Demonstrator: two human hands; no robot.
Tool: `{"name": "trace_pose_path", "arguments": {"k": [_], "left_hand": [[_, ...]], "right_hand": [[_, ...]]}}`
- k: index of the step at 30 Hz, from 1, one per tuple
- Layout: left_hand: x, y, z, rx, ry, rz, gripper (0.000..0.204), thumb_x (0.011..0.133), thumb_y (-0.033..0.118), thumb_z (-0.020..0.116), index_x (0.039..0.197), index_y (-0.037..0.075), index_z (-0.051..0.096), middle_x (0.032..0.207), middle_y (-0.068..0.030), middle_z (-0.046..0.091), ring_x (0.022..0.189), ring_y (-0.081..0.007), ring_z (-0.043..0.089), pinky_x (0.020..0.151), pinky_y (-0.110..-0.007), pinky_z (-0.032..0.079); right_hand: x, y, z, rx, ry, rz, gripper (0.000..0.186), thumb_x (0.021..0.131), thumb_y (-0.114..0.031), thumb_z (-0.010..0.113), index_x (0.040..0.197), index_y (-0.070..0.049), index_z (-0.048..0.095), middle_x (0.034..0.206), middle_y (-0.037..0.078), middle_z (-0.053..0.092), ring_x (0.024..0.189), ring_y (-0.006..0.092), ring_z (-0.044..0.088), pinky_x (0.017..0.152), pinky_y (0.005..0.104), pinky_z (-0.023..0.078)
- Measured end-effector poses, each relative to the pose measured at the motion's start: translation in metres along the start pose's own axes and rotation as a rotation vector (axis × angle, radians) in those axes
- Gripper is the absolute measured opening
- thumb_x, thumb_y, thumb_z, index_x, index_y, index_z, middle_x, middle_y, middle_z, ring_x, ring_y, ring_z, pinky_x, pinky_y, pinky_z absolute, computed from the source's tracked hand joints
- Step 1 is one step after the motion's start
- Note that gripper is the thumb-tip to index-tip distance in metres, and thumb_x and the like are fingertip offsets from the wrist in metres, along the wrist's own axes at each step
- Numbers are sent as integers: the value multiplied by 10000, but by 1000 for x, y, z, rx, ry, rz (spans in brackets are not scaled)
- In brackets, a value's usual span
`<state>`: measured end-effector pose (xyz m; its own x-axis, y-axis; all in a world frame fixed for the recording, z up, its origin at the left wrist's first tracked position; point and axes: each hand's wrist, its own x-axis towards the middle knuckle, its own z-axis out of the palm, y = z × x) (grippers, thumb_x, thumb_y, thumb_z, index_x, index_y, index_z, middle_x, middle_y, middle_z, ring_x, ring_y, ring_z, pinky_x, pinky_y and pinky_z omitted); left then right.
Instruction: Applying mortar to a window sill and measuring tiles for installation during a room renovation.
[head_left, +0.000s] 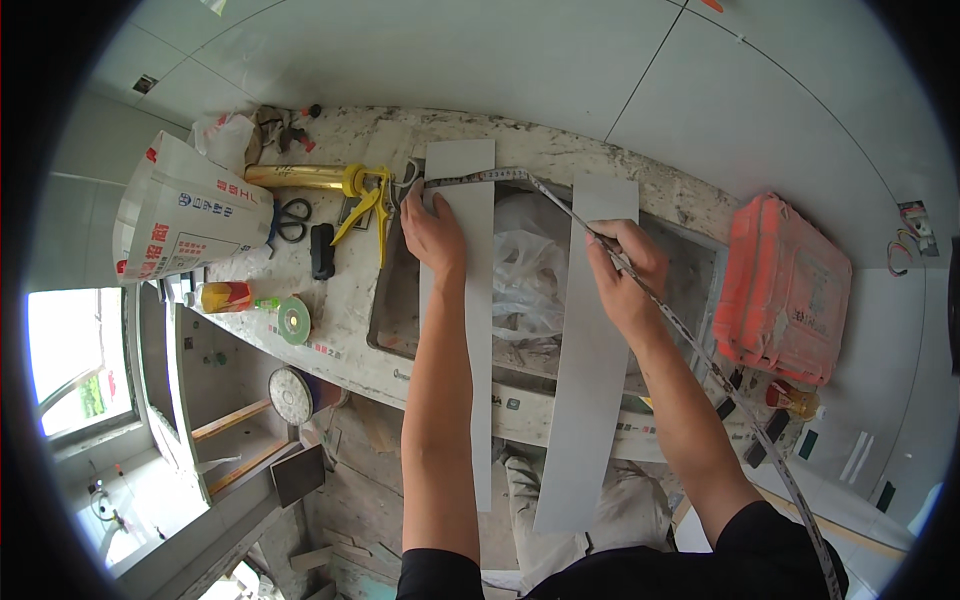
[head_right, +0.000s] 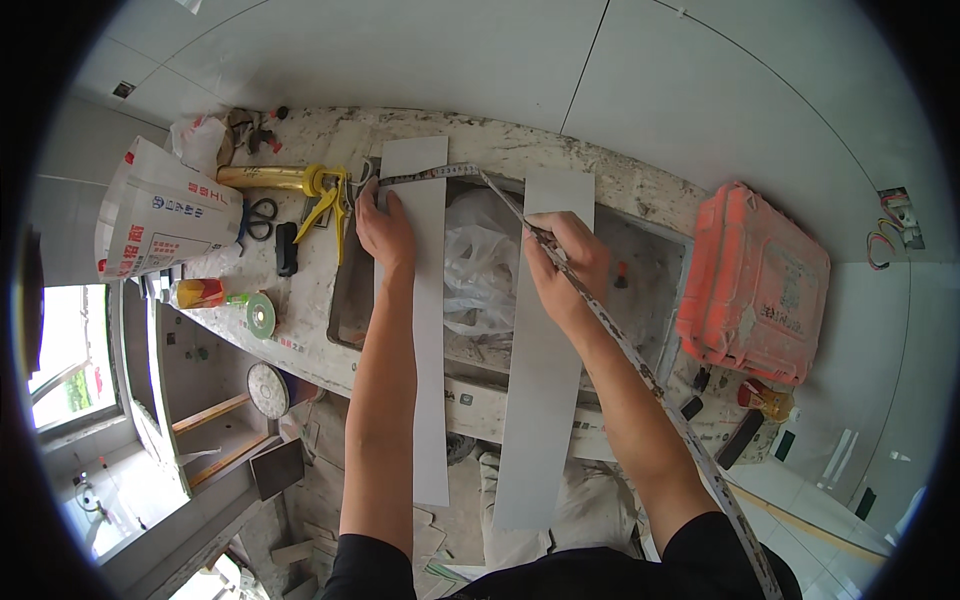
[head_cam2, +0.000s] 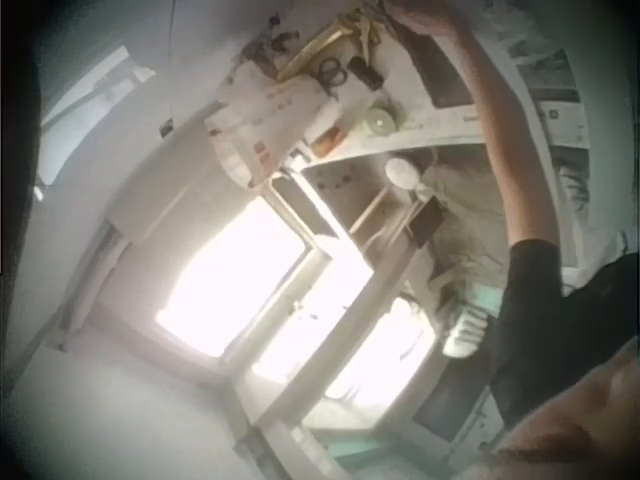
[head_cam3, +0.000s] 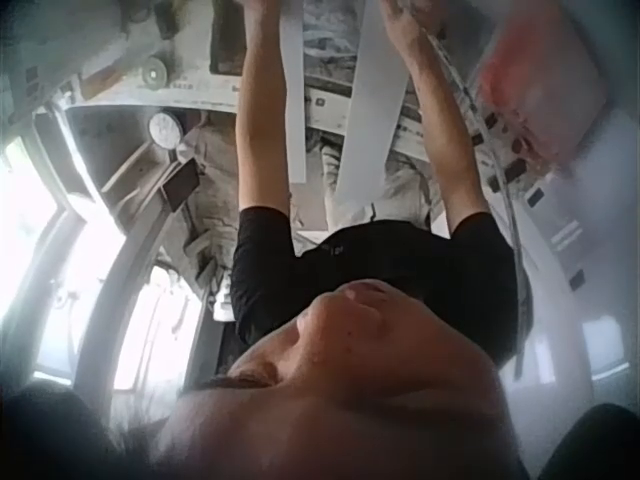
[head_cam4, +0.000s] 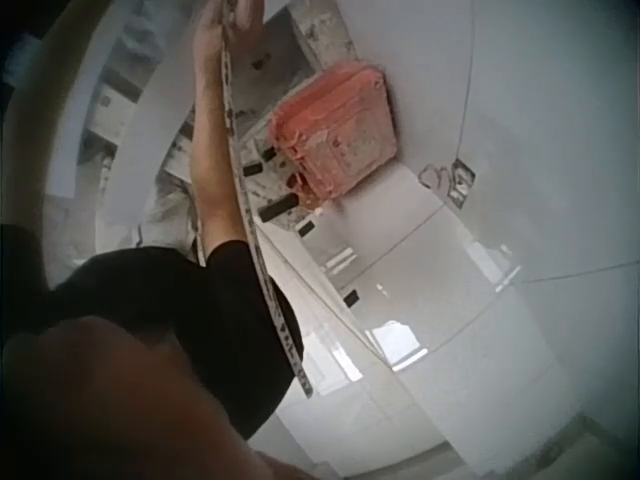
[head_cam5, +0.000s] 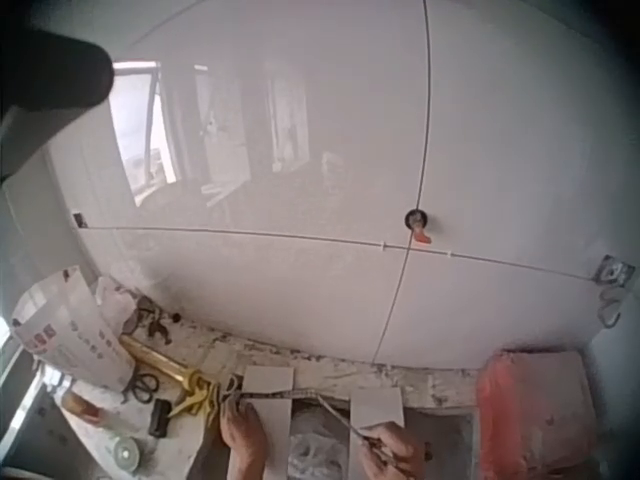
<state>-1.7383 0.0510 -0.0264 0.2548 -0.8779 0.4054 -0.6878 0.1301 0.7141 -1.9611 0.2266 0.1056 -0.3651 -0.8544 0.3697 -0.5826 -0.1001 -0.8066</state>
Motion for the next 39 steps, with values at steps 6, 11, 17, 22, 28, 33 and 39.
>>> {"name": "trace_pose_path", "arguments": {"k": [6, 11, 17, 22, 28, 33, 39], "left_hand": [[2, 1, 1, 18, 8, 15, 400, 1012, 140, 715, 1402, 52, 720, 1306, -159, 744, 1237, -407, 697, 1038, -499, 560], [2, 5, 1, 14, 0, -15, 370, 1019, 157, 714, 1370, 42, 737, 1319, -164, 762, 1246, -396, 711, 1073, -479, 546], [1, 5, 2, 21, 10, 6, 375, 1005, 130, 720, 1374, 62, 724, 1298, -144, 746, 1244, -395, 692, 1048, -490, 555], [-4, 8, 4, 23, 3, 7, 370, 998, 129, 728, 1364, 74, 728, 1291, -136, 752, 1233, -390, 687, 1059, -479, 550], [-2, -36, -54, -25, 12, 65, 367, 1026, 160, 771, 1371, 35, 742, 1253, -157, 800, 1166, -339, 760, 1046, -445, 574], [-81, 3, -183, -150, -183, 15, 294, 1077, 200, 768, 1294, 3, 787, 1220, -142, 826, 1143, -244, 779, 1019, -360, 587], [-263, -9, -394, -186, -366, -287, 288, 1071, 161, 758, 1319, 16, 766, 1222, -152, 802, 1069, -311, 760, 957, -415, 591]], "right_hand": [[0, 4, 4, 17, 15, 10, 122, 979, -10, 792, 1089, 10, 743, 977, 143, 774, 835, 249, 780, 774, 351, 605], [2, 5, 3, 21, 11, 14, 123, 977, -9, 793, 1089, 10, 745, 975, 130, 775, 828, 241, 774, 772, 343, 602], [-1, 3, 4, 27, 19, 16, 124, 978, -14, 796, 1090, 8, 748, 968, 120, 771, 820, 229, 769, 773, 333, 603], [-7, 6, -1, 50, 30, 19, 124, 978, -16, 796, 1090, 7, 749, 968, 119, 775, 820, 227, 770, 776, 333, 605], [-45, -36, -16, 79, -29, -9, 99, 997, -26, 794, 1084, -4, 753, 948, 110, 774, 825, 197, 762, 776, 324, 599], [-125, -105, -100, 31, -143, 102, 101, 1011, -30, 789, 1103, -12, 750, 943, 84, 769, 824, 167, 735, 763, 333, 593], [-285, -177, -162, 19, -336, 122, 92, 981, -3, 760, 1066, -5, 726, 960, 132, 764, 823, 243, 753, 761, 354, 591]]}}
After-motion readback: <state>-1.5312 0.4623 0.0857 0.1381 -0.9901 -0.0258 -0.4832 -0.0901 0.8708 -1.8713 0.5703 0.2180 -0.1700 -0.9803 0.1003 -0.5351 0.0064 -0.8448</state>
